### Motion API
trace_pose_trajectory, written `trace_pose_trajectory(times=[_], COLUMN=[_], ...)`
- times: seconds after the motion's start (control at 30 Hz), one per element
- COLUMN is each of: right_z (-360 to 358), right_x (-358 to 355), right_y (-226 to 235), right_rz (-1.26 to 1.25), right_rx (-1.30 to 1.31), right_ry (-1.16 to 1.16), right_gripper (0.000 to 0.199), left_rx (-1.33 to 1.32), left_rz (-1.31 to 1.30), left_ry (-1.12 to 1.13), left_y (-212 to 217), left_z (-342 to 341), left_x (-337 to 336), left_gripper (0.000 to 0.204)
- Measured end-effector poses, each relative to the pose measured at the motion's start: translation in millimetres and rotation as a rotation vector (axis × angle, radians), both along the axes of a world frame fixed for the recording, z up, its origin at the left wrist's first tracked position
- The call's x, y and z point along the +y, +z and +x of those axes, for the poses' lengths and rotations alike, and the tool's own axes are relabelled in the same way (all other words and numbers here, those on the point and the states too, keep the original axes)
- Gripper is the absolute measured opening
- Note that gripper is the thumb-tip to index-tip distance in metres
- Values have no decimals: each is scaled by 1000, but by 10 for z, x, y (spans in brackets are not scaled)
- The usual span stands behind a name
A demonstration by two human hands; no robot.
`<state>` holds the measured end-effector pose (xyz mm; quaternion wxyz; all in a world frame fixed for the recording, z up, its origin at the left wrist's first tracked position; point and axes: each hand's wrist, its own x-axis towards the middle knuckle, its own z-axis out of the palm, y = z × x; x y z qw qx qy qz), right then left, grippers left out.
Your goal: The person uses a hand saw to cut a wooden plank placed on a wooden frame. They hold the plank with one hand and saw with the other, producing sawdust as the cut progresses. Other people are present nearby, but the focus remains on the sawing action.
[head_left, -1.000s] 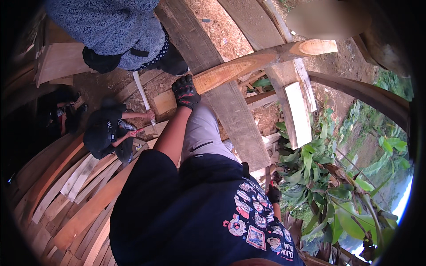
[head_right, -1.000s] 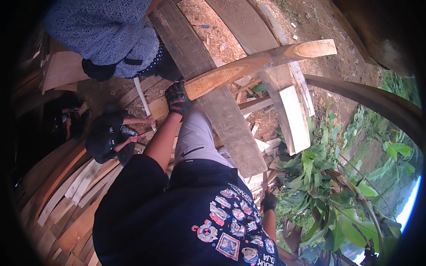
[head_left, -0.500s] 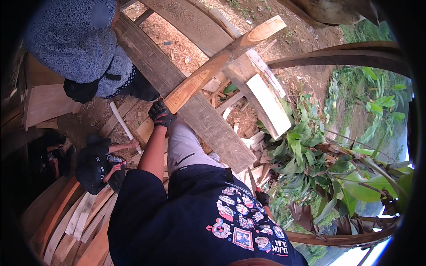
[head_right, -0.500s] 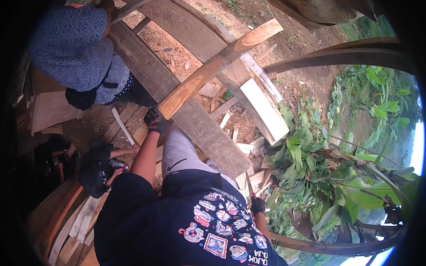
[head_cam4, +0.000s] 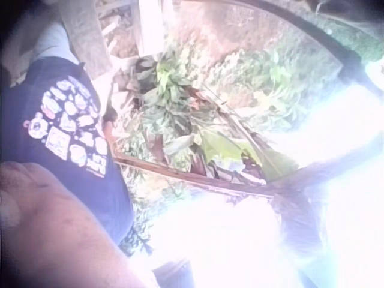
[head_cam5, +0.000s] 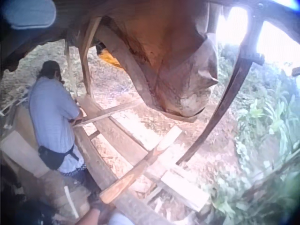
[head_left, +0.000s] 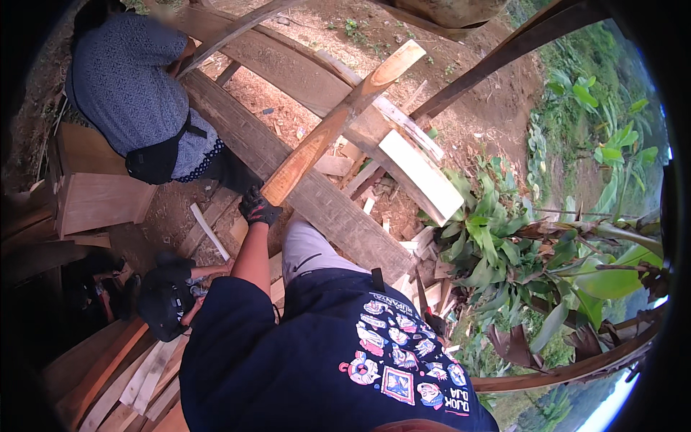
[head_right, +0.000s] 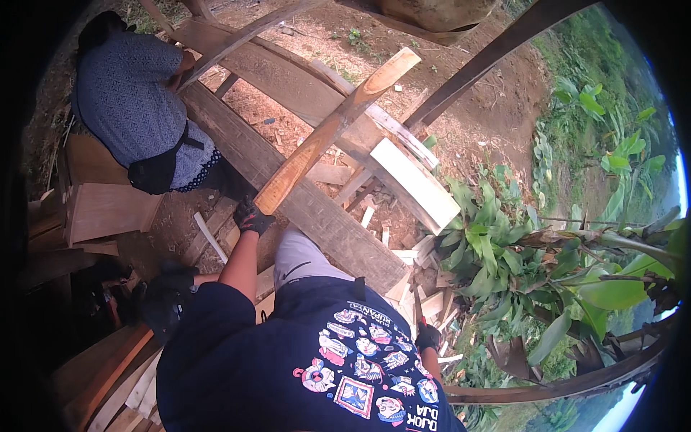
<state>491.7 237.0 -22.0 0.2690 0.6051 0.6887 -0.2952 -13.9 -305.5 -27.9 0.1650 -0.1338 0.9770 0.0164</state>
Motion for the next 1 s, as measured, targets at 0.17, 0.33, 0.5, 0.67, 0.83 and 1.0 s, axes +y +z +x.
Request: trace_pose_trajectory(times=[0.17,0.33,0.5,0.67,0.83,1.0], right_z=[510,166,154,-373,-1080,-1621], right_x=[376,523,1024,904,527,282], right_y=[-585,-347,-85,1109,2448,3511], right_rz=[-64,-146,-46,-183,-153,10], right_rx=[-3,182,524,738,589,565], right_ry=[-242,-193,-63,-282,7,166], right_gripper=[40,51,35,27,30,42], left_rx=[13,40,-13,32,419,652], left_rz=[134,92,146,155,248,136], left_ry=[79,113,104,80,106,202], left_y=[337,692,762,619,177,-339], left_z=[151,599,968,1144,656,-486], left_x=[87,-42,323,155,296,714], left_gripper=[134,123,115,114,92,82])
